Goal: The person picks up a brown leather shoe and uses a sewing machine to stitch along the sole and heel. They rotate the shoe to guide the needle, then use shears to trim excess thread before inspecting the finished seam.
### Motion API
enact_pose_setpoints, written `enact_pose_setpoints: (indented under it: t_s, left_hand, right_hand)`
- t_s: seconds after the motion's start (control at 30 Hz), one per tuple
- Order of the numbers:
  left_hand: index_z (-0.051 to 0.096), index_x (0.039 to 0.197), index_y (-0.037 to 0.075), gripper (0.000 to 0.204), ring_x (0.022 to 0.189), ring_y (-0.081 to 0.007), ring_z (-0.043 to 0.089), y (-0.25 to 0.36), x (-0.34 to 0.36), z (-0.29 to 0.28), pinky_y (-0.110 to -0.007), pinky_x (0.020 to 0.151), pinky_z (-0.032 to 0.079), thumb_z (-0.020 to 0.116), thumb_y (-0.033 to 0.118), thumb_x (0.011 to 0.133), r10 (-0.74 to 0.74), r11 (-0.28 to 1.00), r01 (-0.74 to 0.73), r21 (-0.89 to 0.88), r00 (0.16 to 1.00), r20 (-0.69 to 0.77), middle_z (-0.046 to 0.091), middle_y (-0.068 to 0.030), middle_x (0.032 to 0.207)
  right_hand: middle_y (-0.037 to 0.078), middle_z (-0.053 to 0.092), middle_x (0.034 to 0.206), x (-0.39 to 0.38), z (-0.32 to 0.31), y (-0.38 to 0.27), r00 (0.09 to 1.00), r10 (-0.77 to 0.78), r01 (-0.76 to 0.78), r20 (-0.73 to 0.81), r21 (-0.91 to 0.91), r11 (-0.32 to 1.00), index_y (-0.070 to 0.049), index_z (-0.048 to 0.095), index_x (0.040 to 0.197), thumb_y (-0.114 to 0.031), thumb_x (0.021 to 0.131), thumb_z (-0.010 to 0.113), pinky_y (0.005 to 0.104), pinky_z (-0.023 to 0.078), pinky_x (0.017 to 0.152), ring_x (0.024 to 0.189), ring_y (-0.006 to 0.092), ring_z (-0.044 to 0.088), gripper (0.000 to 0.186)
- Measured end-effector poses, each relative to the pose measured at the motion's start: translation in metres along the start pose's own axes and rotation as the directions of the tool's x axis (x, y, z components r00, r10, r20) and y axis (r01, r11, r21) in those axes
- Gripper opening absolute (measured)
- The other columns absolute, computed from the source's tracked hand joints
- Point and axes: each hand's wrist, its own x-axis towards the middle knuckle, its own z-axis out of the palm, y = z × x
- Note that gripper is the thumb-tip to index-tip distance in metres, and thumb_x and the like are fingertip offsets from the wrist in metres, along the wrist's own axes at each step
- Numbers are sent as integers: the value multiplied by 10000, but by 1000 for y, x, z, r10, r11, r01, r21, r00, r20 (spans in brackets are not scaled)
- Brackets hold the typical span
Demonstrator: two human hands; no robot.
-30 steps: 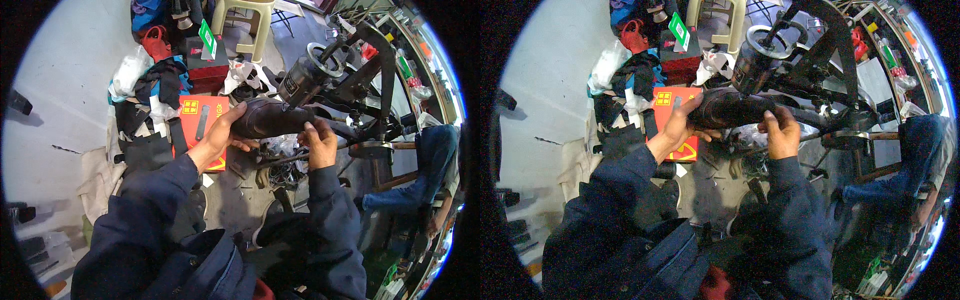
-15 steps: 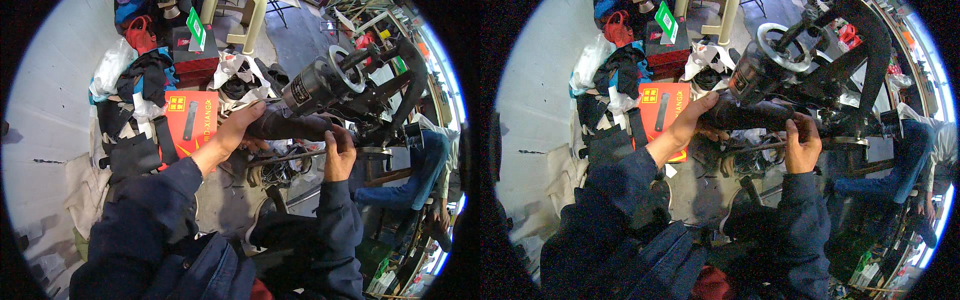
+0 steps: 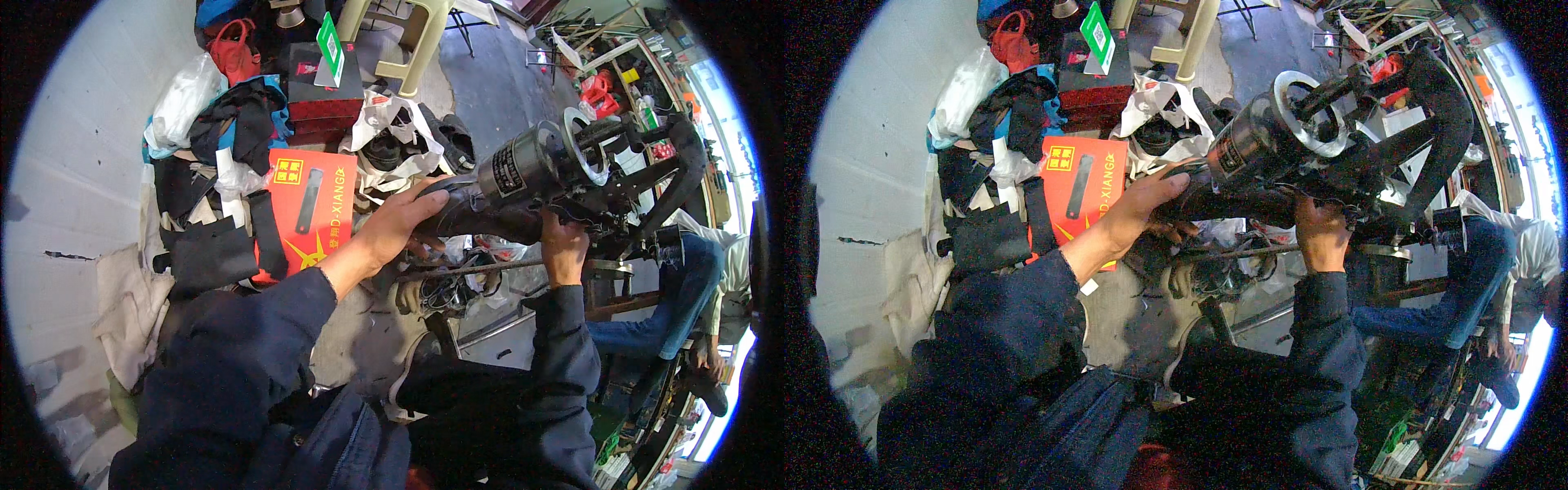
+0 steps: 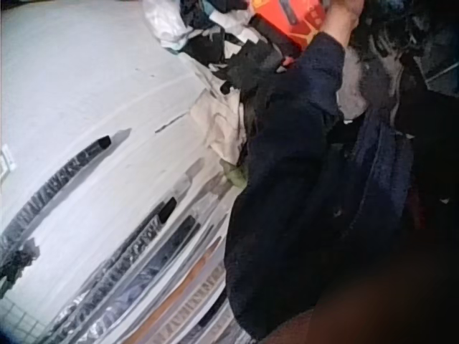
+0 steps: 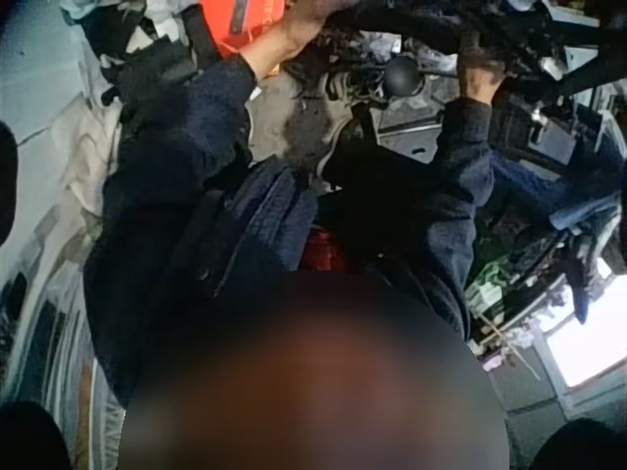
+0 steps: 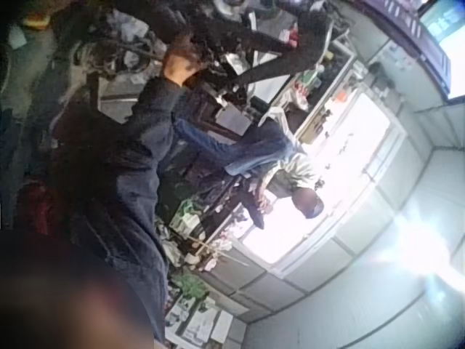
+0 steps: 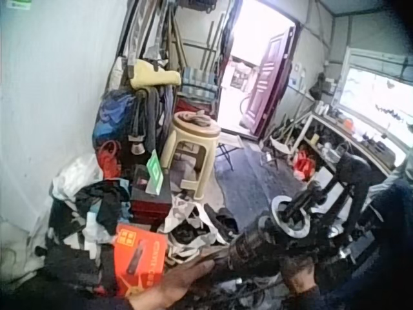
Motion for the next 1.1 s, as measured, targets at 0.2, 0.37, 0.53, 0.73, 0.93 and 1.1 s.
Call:
enact_pose_setpoints:
  t_s: [0.2,0.37,0.53,0.73,0.93,1.1]
  left_hand:
    - [492,1546,209,548,737,-110,693,3,-1,4,-224,540,498,553,428,1048,6,999,-7,-46,1000,-19,710,-20,1059]
    - [502,1537,208,552,731,-106,692,2,-3,4,-218,536,501,562,450,1044,13,1000,-13,-14,999,-41,709,-30,1067]
    - [510,1528,206,550,732,-104,688,3,-2,4,-220,538,504,566,456,1041,23,1000,-24,-7,999,-35,704,-29,1073]
    - [514,1528,208,547,762,-99,687,0,-2,6,-221,550,506,565,454,1042,29,1000,-29,-1,998,-51,700,-28,1084]
    - [500,1542,182,566,746,-99,683,-1,0,4,-220,554,508,561,445,1045,30,998,-31,-47,999,-23,702,-20,1073]
    - [498,1541,174,568,729,-100,682,0,-2,3,-216,558,509,553,448,1047,28,999,-28,-29,999,-30,707,-21,1068]
  right_hand:
    - [193,708,1233,10,1,1,999,-31,24,37,156,987,-111,679,1303,-106,921,625,484,590,914,1054,431,701,385]
    - [195,697,1277,17,13,4,998,-66,66,-9,17,998,-77,691,1299,-193,918,642,476,563,975,1122,425,684,401]
    - [193,698,1280,7,20,15,987,-37,26,156,71,997,-87,711,1262,-201,886,671,479,532,1031,1154,407,680,395]
    - [208,681,1272,8,14,16,971,-90,117,219,-113,987,-67,684,1243,-186,913,634,516,541,998,1161,408,674,354]
    - [202,593,1458,-6,52,37,897,89,-37,433,-127,991,-42,614,1402,-160,955,569,527,396,1193,1344,371,577,464]
    - [165,674,1303,-31,93,50,860,437,-306,263,952,30,-7,638,1312,-157,1029,524,511,471,1096,1182,332,647,340]
